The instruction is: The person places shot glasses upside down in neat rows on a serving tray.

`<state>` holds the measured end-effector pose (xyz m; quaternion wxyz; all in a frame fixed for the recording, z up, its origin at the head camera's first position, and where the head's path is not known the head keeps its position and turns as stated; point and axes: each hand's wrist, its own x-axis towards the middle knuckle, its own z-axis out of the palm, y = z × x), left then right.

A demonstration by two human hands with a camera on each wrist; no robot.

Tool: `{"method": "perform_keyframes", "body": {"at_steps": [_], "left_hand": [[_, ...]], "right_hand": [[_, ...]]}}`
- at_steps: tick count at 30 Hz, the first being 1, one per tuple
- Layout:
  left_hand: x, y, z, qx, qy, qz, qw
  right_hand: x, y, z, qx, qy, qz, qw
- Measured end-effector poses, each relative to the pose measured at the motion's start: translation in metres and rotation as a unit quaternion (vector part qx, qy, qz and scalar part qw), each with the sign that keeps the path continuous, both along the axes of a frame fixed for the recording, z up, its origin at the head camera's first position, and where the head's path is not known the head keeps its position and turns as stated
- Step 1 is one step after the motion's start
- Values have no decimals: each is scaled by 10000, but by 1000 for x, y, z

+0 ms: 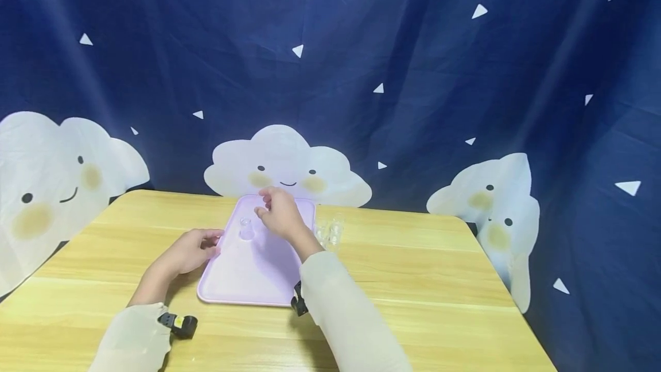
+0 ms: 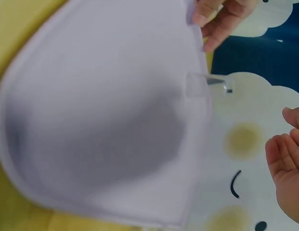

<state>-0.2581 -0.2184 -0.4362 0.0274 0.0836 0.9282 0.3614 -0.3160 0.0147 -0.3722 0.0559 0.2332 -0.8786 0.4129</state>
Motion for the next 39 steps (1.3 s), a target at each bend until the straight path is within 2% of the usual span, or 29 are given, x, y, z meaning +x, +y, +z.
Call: {"method": "perform_keyframes", "body": {"at_steps": [8, 16, 22, 39], "left_hand": [[0, -1, -1, -33, 2, -43, 10000], [0, 0, -1, -55, 56, -47, 10000], [0, 0, -1, -78, 79, -50, 9999], [0, 0, -2, -108, 79, -37, 9999]], "right_hand": [[3, 26, 20, 105, 271, 79, 9995], [5, 52, 29, 140, 649, 24, 9978], [7, 74, 28, 270, 968, 33, 9949], [10, 132, 15, 490, 1340, -263, 9894]]}}
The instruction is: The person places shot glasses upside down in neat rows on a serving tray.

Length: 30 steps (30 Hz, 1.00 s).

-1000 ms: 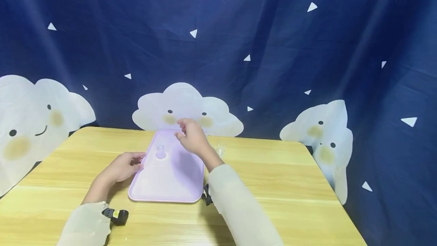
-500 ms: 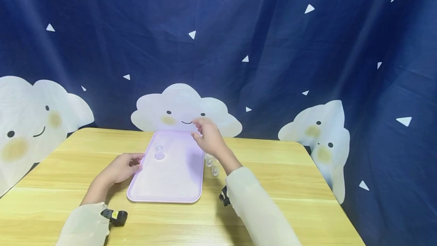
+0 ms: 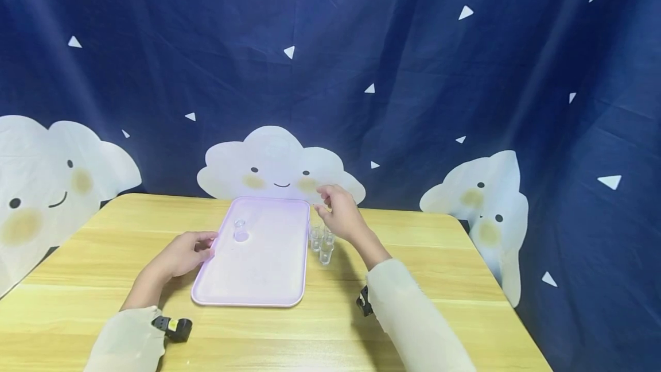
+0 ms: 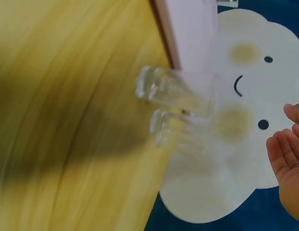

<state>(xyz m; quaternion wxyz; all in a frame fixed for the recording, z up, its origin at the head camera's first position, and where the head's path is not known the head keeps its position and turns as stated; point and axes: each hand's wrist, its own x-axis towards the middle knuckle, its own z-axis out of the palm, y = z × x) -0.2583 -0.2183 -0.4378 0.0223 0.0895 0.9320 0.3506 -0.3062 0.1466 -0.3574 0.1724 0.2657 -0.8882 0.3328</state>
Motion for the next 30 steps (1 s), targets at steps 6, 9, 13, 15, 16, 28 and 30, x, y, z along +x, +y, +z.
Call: {"method": "perform_keyframes", "body": {"at_steps": [6, 9, 13, 15, 16, 28, 30], "left_hand": [[0, 0, 0, 12, -12, 6, 10000], [0, 0, 0, 12, -32, 15, 10000], [0, 0, 0, -3, -59, 28, 10000], [0, 0, 0, -12, -77, 38, 10000], [0, 1, 0, -6, -89, 49, 9999], [0, 1, 0, -8, -81, 33, 10000], [-1, 0, 0, -15, -70, 29, 10000]], "right_hand": [[-1, 15, -8, 86, -95, -136, 9998], [0, 23, -13, 129, -148, -210, 9996], [0, 31, -20, 188, -163, -260, 9994], [1, 35, -23, 198, -200, -268, 9992], [1, 36, -24, 203, -219, -267, 9992], [1, 51, -39, 478, -819, -360, 9948], [2, 52, -41, 490, -961, -395, 9934]]}}
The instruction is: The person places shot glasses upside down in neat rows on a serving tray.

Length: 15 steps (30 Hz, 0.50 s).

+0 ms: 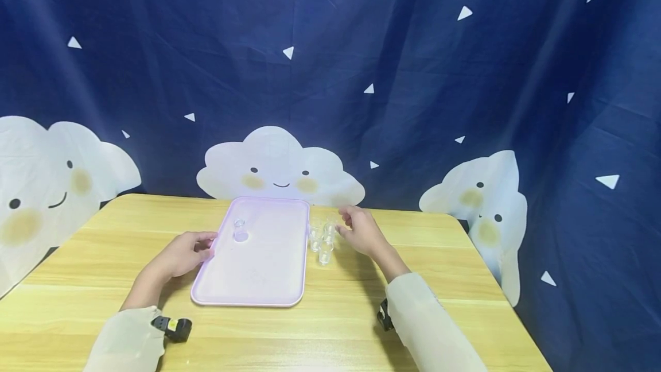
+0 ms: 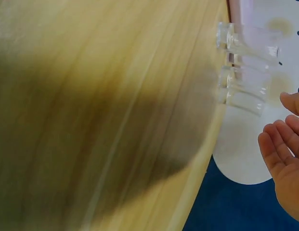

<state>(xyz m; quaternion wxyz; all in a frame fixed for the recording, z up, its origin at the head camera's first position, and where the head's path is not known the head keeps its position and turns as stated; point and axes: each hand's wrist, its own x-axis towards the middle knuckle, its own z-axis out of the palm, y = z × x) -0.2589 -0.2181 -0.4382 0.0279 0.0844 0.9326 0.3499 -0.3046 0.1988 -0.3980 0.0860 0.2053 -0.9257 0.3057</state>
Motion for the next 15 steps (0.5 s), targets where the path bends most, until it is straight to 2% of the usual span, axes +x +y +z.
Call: {"method": "perform_keyframes", "body": {"at_steps": [15], "left_hand": [[0, 0, 0, 22, -45, 5, 10000]], "right_hand": [[-3, 5, -16, -20, -599, 47, 9982]]}}
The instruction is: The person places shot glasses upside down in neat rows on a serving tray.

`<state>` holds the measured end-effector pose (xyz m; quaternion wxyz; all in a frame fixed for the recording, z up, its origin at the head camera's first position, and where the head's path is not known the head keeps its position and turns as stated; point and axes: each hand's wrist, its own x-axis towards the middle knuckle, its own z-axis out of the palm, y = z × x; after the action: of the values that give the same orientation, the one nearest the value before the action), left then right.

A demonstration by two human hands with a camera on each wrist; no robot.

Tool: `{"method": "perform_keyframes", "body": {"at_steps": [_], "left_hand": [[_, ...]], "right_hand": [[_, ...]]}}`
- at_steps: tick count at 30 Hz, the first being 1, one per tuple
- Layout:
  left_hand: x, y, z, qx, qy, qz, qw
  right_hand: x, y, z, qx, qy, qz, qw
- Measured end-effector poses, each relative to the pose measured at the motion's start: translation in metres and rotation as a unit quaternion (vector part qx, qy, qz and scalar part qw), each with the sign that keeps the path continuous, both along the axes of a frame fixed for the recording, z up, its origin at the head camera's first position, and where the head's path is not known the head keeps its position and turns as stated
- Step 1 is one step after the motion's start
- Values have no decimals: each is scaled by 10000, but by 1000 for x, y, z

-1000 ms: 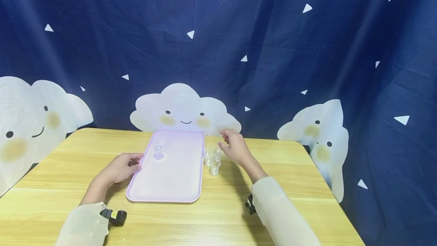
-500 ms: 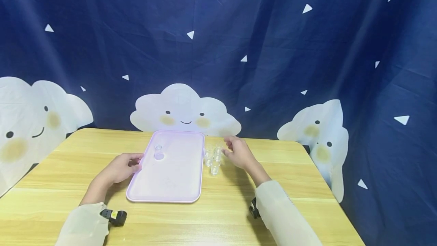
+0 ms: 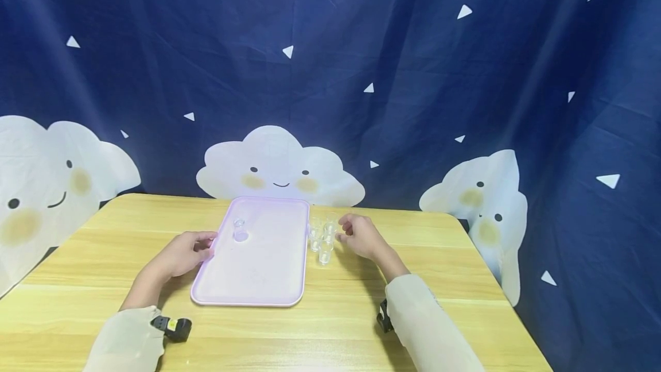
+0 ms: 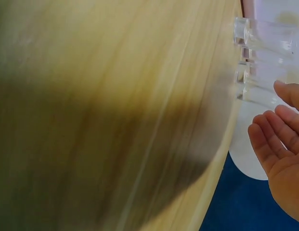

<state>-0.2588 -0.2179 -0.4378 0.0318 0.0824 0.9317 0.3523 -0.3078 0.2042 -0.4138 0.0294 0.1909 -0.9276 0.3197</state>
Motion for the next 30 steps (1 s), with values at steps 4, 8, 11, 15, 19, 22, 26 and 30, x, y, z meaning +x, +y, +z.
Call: {"method": "perform_keyframes", "body": {"at_steps": [4, 8, 11, 15, 19, 22, 26, 30], "left_hand": [[0, 0, 0, 28, -41, 20, 10000], [1, 0, 0, 33, -49, 26, 10000], [1, 0, -1, 33, -32, 21, 10000], [0, 0, -1, 47, -25, 34, 10000], [1, 0, -1, 78, -56, 48, 9999], [1, 0, 0, 72, -56, 20, 10000], [0, 0, -1, 81, -80, 22, 9999], [-1, 0, -1, 64, -97, 43, 9999]], "right_hand": [[-1, -1, -3, -26, -171, 15, 9998], [-2, -2, -6, -117, -321, 98, 9994], [-3, -3, -9, -206, -346, 174, 9990], [-5, -4, -14, -338, -341, 278, 9985], [-6, -5, -18, -506, -363, 353, 9974], [-7, -6, -20, -541, -342, 340, 9974], [-6, -7, -21, -521, -344, 280, 9977], [-7, -8, -23, -546, -362, 250, 9975]]}}
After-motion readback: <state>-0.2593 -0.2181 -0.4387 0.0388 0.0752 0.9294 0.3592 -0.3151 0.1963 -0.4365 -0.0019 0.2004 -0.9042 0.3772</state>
